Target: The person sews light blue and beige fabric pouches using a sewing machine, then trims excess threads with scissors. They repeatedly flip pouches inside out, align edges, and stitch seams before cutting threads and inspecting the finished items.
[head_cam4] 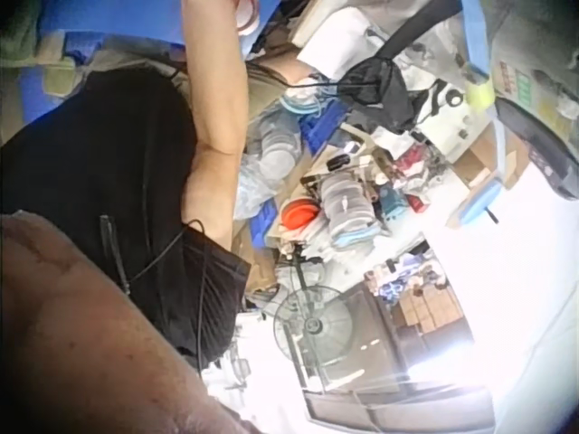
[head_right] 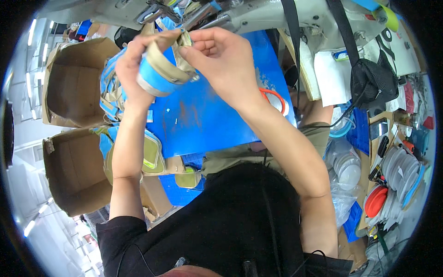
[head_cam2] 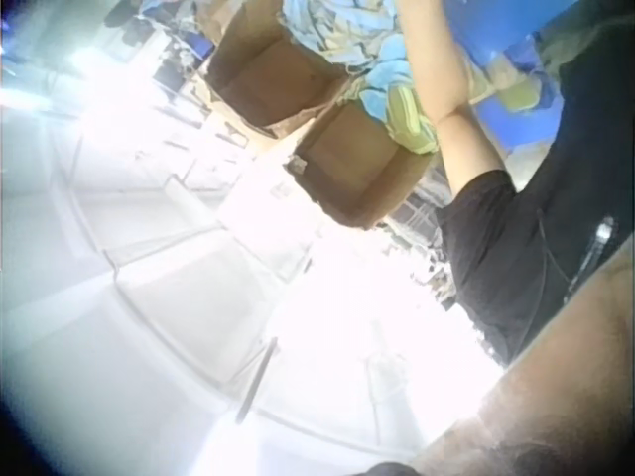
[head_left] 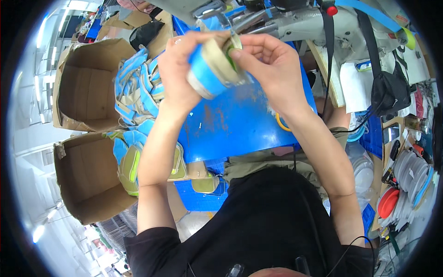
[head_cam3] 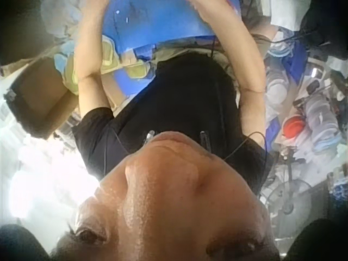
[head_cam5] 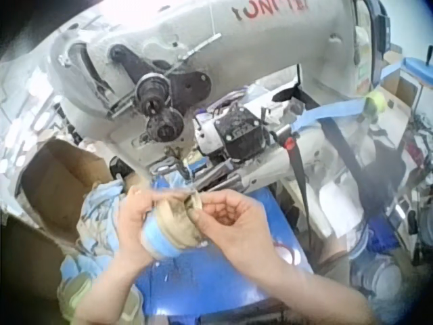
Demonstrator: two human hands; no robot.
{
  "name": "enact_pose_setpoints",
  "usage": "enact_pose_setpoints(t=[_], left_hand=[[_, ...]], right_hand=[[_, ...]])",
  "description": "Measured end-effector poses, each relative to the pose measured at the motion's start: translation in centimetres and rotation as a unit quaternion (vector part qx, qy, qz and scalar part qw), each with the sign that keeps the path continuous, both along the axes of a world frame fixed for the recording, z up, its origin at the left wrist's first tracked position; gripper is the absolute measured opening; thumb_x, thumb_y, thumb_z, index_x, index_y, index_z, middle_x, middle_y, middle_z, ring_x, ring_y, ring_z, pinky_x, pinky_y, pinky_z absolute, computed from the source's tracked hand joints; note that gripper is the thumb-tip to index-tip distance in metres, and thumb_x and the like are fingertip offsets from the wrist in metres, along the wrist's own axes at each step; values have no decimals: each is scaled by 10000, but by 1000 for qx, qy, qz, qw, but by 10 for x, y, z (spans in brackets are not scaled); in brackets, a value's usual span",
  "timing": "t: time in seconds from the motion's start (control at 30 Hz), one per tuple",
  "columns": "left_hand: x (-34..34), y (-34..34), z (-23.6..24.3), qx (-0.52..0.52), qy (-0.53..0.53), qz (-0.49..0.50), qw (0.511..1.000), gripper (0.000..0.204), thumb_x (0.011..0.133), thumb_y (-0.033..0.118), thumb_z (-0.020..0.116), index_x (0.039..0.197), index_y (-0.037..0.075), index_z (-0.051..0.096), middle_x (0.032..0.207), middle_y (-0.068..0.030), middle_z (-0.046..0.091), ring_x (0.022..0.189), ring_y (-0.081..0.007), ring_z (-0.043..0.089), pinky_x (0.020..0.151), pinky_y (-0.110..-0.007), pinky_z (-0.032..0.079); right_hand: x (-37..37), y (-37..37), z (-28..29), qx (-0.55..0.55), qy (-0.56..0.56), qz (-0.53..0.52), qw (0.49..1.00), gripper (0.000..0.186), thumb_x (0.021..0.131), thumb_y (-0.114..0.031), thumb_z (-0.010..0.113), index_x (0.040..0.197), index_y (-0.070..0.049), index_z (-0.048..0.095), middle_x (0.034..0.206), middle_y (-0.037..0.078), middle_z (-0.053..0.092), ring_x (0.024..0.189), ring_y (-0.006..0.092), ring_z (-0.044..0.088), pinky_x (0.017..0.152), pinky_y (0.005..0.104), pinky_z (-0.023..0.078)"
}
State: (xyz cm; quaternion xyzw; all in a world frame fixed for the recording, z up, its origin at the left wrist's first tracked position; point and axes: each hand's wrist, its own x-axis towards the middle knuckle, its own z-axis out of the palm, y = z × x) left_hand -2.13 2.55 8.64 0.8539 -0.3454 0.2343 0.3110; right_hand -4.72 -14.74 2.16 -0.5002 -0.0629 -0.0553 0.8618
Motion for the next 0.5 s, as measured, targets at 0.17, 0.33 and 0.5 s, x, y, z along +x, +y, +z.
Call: enact_pose_setpoints(t=[0.17,0.33,0.5], left_hand=[[-2,2,3,-203,214,-9,955,109,980,162,679,993,54,694,905,46,669,818,-35,569,742,-211,468],[2,11,0,-238,262,-4,935,144,978,223,699,1016,84,700,900,59,677,786,-19,560,699,-193,434],[5,4,2,-276,321,-63,904,206,1026,247,628,1019,41,641,881,45,643,775,-29,571,678,-200,471]], right_hand=[[-3,1,-7,-59,-29,-13,998,301,832,-135,825,1062,24,712,891,53,716,801,91,654,749,230,539],[-2,2,-12,-56,-37,-5,998,251,842,-120,813,1042,5,727,875,40,721,791,82,658,733,227,540],[-3,0,-7,-76,-50,12,996,202,913,-66,748,1097,9,717,924,38,732,825,65,667,770,210,534]])
